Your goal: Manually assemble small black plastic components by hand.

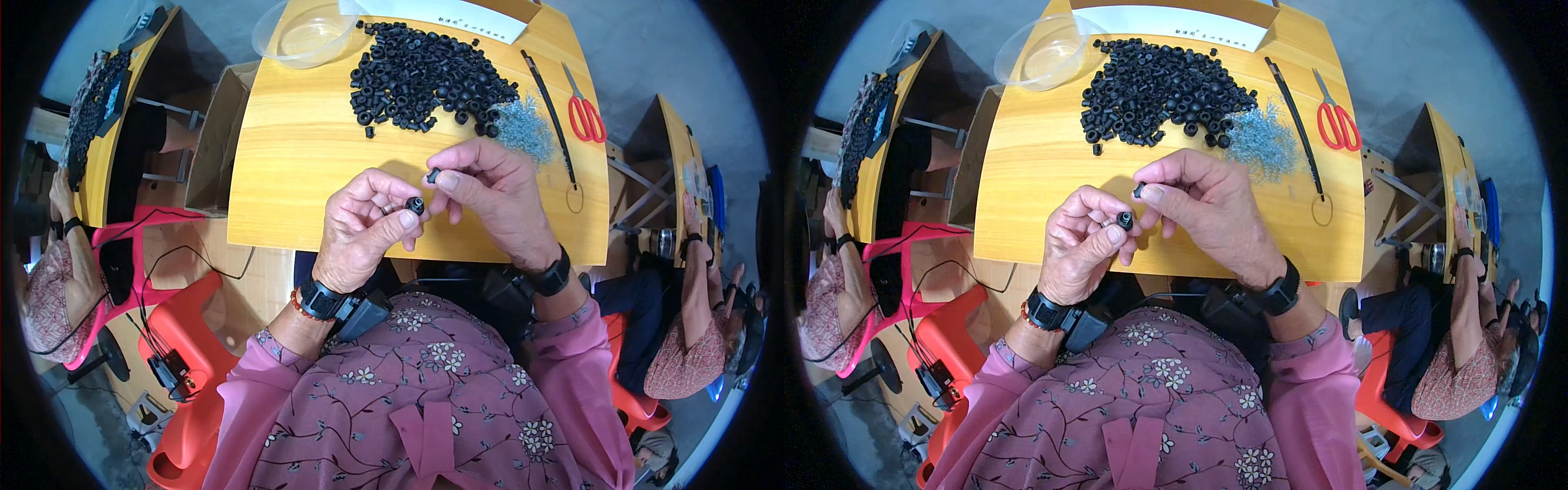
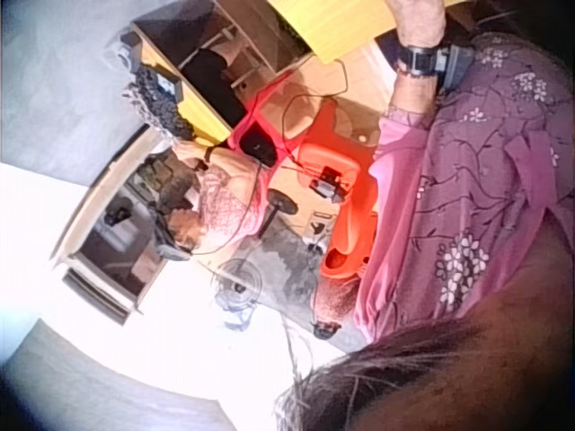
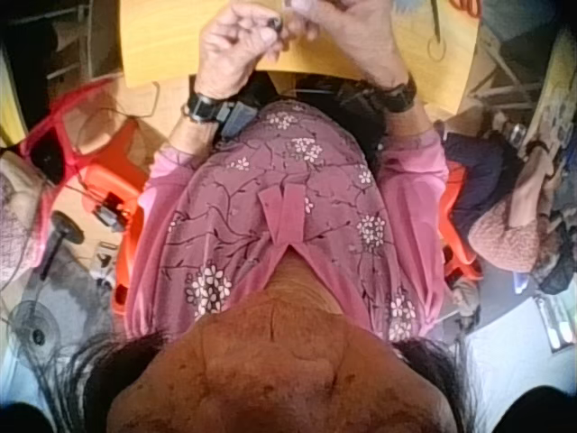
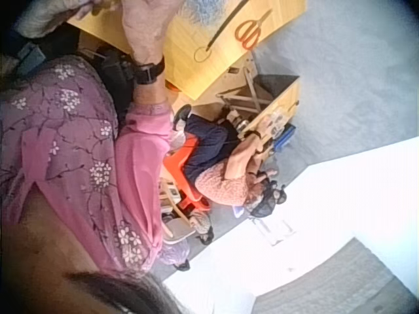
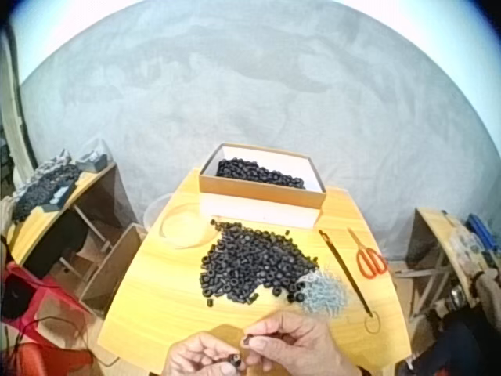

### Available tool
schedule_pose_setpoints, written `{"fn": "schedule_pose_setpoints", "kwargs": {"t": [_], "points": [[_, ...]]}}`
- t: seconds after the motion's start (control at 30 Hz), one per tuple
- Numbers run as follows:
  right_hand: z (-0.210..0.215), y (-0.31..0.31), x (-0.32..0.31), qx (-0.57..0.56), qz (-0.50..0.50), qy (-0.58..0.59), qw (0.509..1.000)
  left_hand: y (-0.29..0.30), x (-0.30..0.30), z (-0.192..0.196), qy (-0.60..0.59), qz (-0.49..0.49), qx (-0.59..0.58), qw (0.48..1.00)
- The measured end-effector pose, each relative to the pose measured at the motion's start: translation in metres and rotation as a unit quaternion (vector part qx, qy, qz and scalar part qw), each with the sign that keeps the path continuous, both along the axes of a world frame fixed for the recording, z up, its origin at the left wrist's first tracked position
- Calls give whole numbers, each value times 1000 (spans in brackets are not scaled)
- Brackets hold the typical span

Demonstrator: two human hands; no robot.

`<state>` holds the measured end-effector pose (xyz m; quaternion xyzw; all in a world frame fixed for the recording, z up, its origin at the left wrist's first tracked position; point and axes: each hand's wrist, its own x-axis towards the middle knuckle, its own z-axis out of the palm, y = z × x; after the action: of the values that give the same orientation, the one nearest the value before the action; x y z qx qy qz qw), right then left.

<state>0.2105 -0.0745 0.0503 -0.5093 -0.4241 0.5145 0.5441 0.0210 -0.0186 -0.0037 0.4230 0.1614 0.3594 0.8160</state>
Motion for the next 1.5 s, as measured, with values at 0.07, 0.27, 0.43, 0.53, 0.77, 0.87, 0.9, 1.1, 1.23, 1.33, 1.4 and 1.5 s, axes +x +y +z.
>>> {"fn": "schedule_pose_setpoints", "kwargs": {"t": [0.07,0.27,0.43,0.53,0.77,0.87,0.9,1.1,1.23,1.33,1.4,1.5], "points": [[-3,-1,0,-5,-3,25,1000,0,0,0,3,5,2,1000],[-10,-4,2,-17,-3,58,998,0,2,-3,1,21,5,1000],[-15,-5,-1,-26,6,80,996,-1,4,-4,-3,36,7,999],[-16,-5,-2,-23,5,71,997,-2,5,-3,-1,44,4,999],[-8,-7,-4,-2,6,-23,1000,-1,4,-4,19,47,-8,999],[-6,-8,-6,8,8,-41,999,-2,4,-2,25,49,-11,998],[-6,-8,-6,11,8,-45,999,-2,4,-1,27,51,-12,998],[-3,-11,-6,15,12,-70,997,-3,4,-1,33,46,-13,998],[-3,-10,-5,14,15,-69,997,-1,3,-2,37,36,-11,999],[-2,-11,-6,9,8,-57,998,-1,2,-4,29,31,-13,999],[-1,-11,-7,16,10,-77,997,-1,2,-4,25,35,-15,999],[-1,-11,-7,15,11,-91,996,-1,2,-3,34,35,-7,999]]}}
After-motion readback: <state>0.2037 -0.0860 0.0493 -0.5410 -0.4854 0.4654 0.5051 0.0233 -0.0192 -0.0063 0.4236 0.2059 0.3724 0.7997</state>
